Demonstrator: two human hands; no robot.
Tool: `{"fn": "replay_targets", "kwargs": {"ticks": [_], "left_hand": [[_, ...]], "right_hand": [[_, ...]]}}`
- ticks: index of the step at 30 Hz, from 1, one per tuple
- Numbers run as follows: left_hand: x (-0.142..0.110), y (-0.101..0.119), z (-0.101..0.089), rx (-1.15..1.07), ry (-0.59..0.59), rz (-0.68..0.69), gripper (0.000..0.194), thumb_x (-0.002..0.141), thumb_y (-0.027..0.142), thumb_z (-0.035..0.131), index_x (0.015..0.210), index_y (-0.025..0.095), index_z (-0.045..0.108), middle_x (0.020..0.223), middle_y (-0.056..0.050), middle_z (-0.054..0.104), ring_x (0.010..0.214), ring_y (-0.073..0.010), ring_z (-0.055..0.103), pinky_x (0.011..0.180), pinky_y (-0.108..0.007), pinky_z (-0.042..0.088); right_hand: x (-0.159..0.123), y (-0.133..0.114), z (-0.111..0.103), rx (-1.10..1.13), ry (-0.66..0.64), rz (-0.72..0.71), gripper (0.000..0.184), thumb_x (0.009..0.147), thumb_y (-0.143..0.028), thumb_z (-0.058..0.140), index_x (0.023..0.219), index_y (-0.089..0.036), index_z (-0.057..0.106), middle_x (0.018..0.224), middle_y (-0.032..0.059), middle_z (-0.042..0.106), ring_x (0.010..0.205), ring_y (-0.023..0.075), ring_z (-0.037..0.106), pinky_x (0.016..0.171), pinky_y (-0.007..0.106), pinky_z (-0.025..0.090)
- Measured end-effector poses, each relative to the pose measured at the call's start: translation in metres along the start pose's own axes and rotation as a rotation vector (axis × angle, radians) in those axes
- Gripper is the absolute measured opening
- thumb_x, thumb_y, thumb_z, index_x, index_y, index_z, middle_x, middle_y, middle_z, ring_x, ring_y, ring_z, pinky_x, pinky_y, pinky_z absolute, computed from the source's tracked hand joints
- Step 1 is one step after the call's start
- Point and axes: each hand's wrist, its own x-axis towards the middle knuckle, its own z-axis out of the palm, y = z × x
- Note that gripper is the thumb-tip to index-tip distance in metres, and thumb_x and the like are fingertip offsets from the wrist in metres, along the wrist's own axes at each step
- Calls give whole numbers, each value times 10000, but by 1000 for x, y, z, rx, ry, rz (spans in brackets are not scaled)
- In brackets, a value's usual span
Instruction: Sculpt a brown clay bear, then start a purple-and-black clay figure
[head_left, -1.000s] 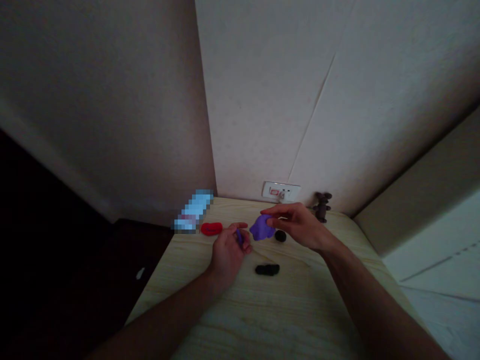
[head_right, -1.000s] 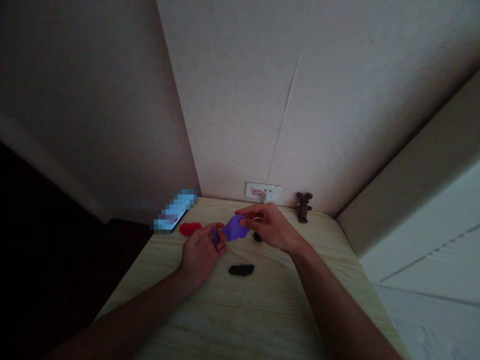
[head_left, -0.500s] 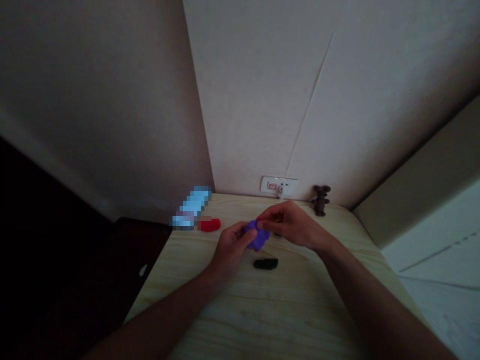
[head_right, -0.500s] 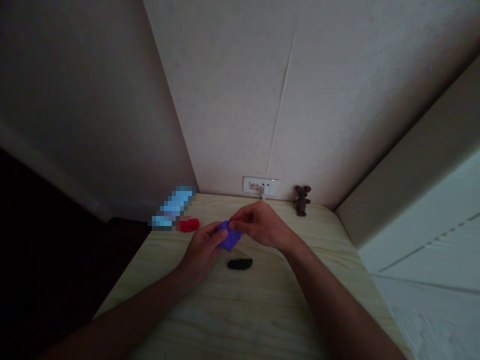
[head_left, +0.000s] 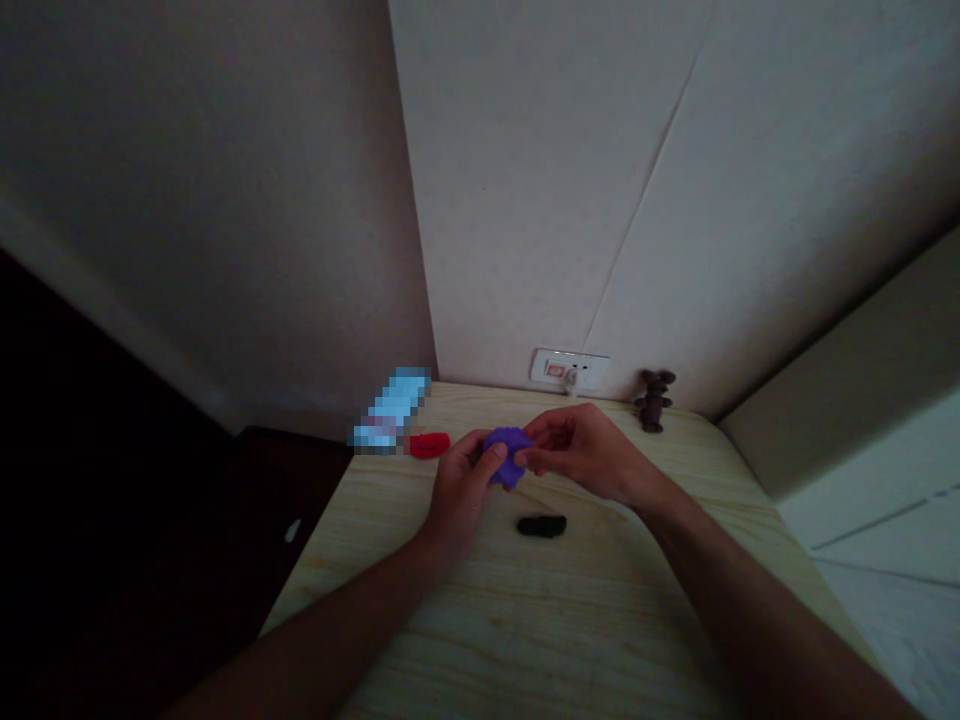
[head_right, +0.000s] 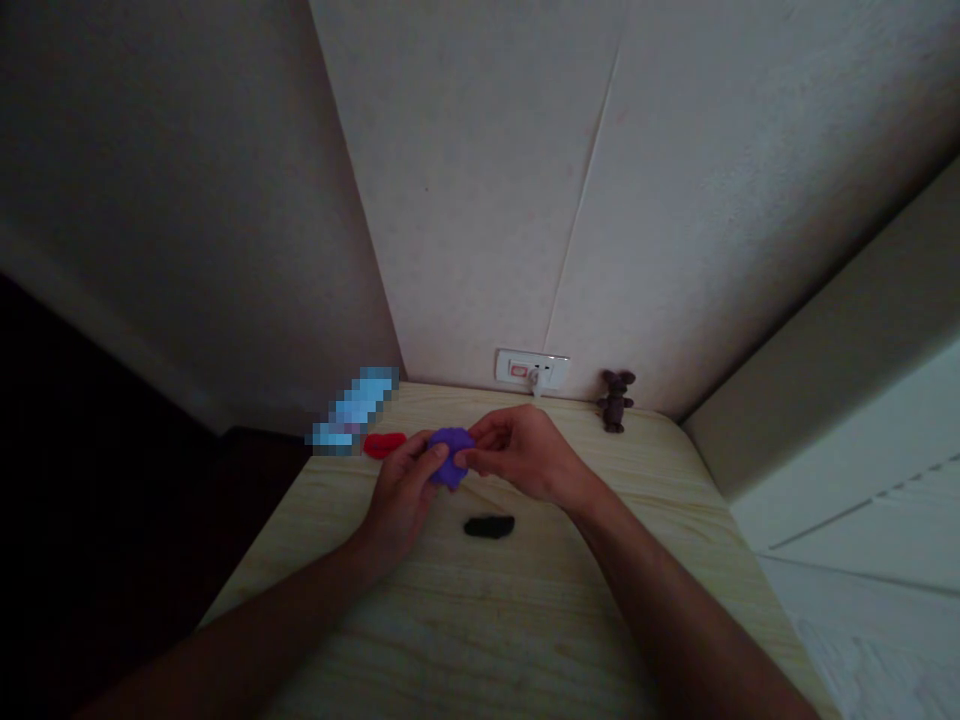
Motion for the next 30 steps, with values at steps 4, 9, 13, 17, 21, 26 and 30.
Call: {"fn": "replay_targets", "kwargs": {"ticks": [4,9,13,17,21,26,30], "left_hand": [[-2,5,3,-48,-10,-20,250,784,376,805,853,152,719,772,-18,689,656,-135,580,565,-246,482],[-2,10,7,-114,-18,-61,246,764,368,805,813,148,706,725,-7,657,619,-124,562,513,-238,466],[-2,11,6,-146,-18,-84,251,755,366,802,805,145,695,721,-8,651,616,-129,567,493,-244,467],[-1,8,5,-155,-2,-77,279,744,382,808,837,142,700,747,-13,667,631,-131,575,502,-242,465],[0,5,2,-143,7,-59,274,737,367,820,846,146,699,767,-11,686,668,-128,599,573,-238,487],[-1,1,-1,-95,-12,-53,310,706,359,881,867,148,720,780,-16,712,695,-132,626,621,-232,504],[-1,-2,-2,-61,-24,-67,348,710,413,908,843,138,740,741,-19,696,635,-119,585,557,-220,469]], "right_hand": [[-1,-2,0,86,-38,30,294,681,-443,940,763,-181,832,697,32,801,593,135,689,592,248,540],[0,-2,-2,197,-99,52,341,687,-481,938,827,-181,855,714,34,816,612,128,714,637,243,578],[1,1,-3,237,-95,77,377,692,-509,929,838,-171,847,719,34,812,639,128,733,659,237,588],[2,2,-2,236,-76,78,391,713,-517,916,862,-164,834,758,33,811,666,126,731,680,243,586],[1,-2,0,190,-43,66,335,637,-389,983,817,-163,812,726,16,792,648,112,691,643,224,537],[-1,-4,2,172,-34,72,298,600,-336,997,750,-161,807,682,12,772,619,113,661,612,231,498],[-2,-4,0,142,-45,56,297,646,-378,972,775,-157,822,666,20,769,602,117,659,605,238,509]]}}
